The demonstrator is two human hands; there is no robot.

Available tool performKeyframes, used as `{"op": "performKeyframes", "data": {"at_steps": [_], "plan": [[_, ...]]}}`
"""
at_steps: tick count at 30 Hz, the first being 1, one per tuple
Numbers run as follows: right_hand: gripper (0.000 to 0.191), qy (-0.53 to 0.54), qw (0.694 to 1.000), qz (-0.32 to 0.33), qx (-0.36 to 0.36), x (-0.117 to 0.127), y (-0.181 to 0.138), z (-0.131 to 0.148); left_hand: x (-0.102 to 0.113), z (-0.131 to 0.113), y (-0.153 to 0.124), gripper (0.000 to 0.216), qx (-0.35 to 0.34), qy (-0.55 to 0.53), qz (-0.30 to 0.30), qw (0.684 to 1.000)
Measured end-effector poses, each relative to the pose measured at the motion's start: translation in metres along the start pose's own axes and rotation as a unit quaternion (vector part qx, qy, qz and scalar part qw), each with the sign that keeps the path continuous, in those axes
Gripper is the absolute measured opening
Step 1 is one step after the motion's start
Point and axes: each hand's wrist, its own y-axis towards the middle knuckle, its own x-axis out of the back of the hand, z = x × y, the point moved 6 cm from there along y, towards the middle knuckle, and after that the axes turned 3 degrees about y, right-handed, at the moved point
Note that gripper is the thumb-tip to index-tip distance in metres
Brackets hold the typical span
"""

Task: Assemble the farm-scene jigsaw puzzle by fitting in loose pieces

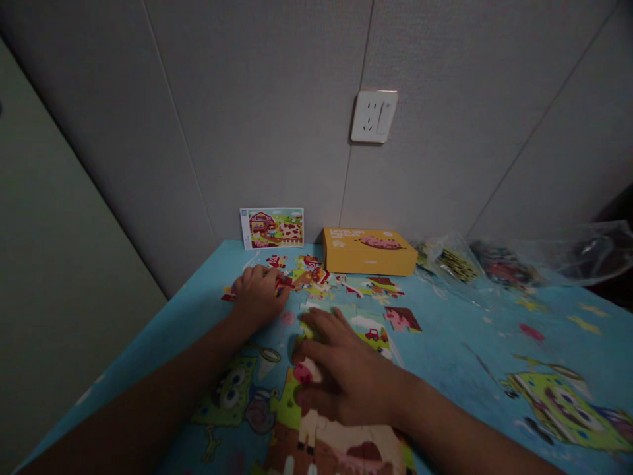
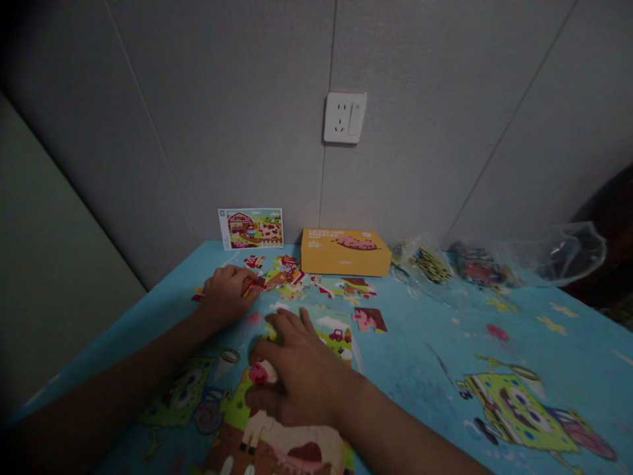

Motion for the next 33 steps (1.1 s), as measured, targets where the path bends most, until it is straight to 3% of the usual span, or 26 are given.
{"op": "performKeyframes", "data": {"at_steps": [8, 21, 23, 27, 33], "plan": [[0.027, 0.028, 0.999, 0.028, -0.020, 0.003, 0.000, 0.003, -0.002, -0.003, -0.001, 0.036, -0.023, 0.011, 0.016, 1.000], [0.039, 0.034, 0.997, 0.074, 0.013, 0.000, 0.000, -0.003, -0.004, -0.004, 0.000, 0.034, -0.043, -0.009, 0.012, 0.999], [0.045, 0.021, 0.998, 0.062, 0.013, 0.000, -0.002, 0.003, -0.004, -0.004, 0.000, 0.034, -0.043, -0.011, 0.012, 0.999], [0.078, 0.007, 0.997, 0.073, 0.028, -0.007, -0.009, 0.016, -0.003, -0.004, 0.000, 0.034, -0.040, -0.012, 0.019, 0.999], [0.076, -0.045, 0.995, 0.088, 0.013, -0.024, -0.015, 0.019, -0.004, -0.004, 0.000, 0.034, -0.033, -0.004, 0.021, 0.999]]}}
